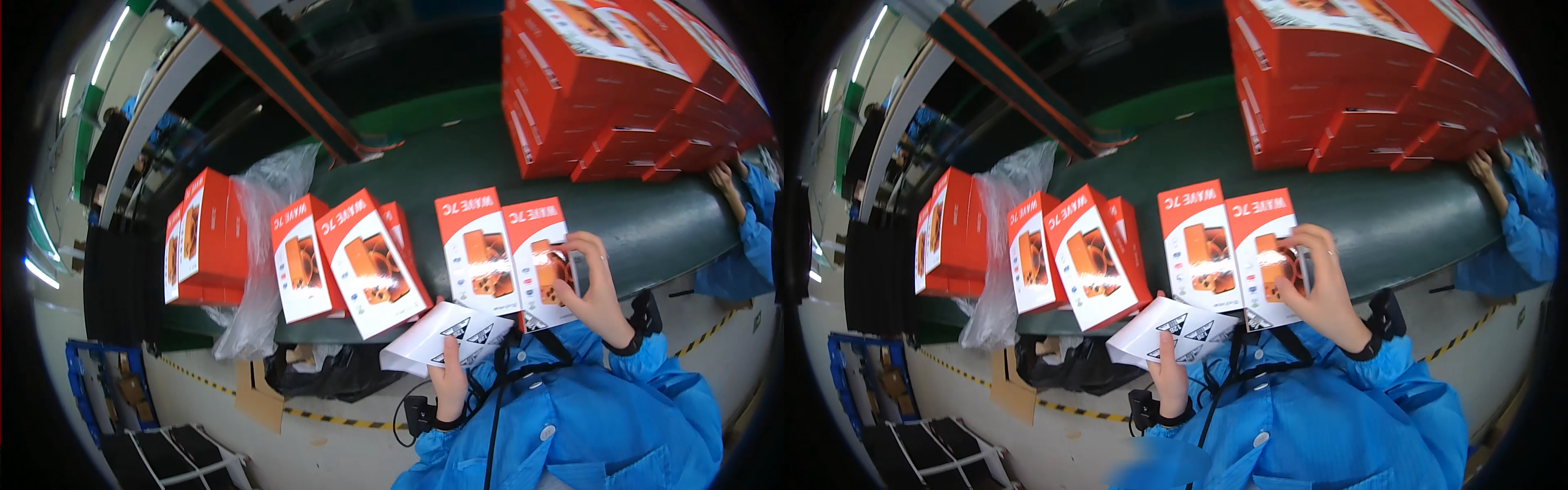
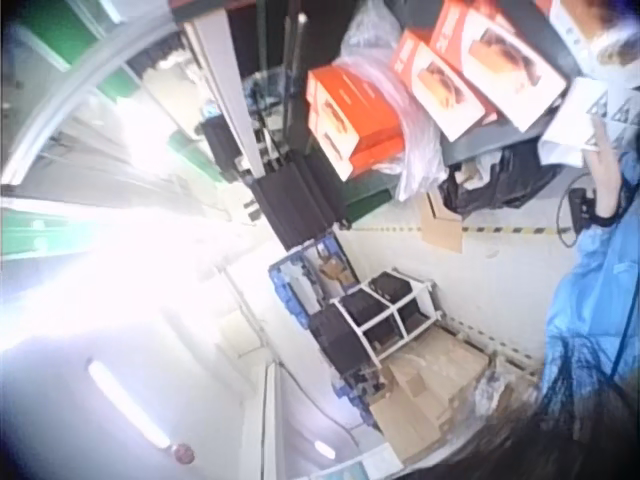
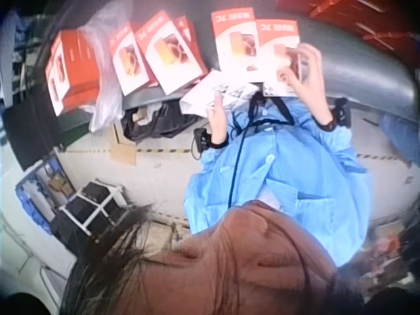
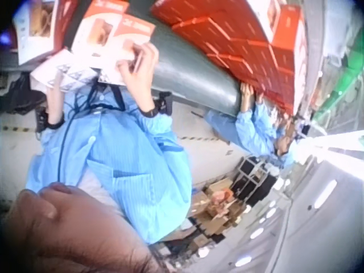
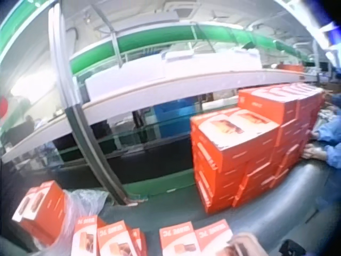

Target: Applying labels to smartphone boxes and stacking them on an assembly line.

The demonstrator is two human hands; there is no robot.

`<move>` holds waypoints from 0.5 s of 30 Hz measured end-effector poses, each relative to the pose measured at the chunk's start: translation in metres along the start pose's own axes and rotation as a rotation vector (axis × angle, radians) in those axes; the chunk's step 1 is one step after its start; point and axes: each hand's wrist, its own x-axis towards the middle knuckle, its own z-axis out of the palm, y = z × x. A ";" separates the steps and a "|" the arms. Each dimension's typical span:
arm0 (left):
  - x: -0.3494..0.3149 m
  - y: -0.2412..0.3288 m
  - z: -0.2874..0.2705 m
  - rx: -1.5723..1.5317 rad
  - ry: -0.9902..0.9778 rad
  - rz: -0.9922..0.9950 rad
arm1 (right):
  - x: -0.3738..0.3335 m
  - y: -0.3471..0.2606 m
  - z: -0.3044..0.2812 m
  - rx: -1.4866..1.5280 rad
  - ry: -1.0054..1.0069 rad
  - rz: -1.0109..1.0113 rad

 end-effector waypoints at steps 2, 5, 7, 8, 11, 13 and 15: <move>0.010 -0.014 0.007 -0.112 -0.017 -0.082 | -0.034 0.022 -0.011 -0.040 0.088 0.173; 0.019 -0.031 0.007 -0.207 -0.085 -0.182 | -0.059 0.018 -0.009 0.288 -0.154 0.224; 0.019 -0.039 0.010 -0.113 -0.119 -0.184 | -0.076 0.019 -0.003 0.190 -0.062 0.192; 0.018 -0.042 0.007 -0.163 -0.173 -0.230 | -0.083 0.021 -0.004 0.228 -0.035 0.226; -0.019 -0.033 0.019 -0.188 -0.201 -0.240 | -0.101 0.016 -0.030 0.386 0.052 0.222; -0.033 -0.065 -0.019 0.124 -0.330 -0.080 | -0.105 0.002 -0.066 0.277 0.086 0.086; -0.057 -0.017 0.024 -0.147 -0.283 -0.052 | -0.093 -0.022 -0.106 0.298 0.120 -0.084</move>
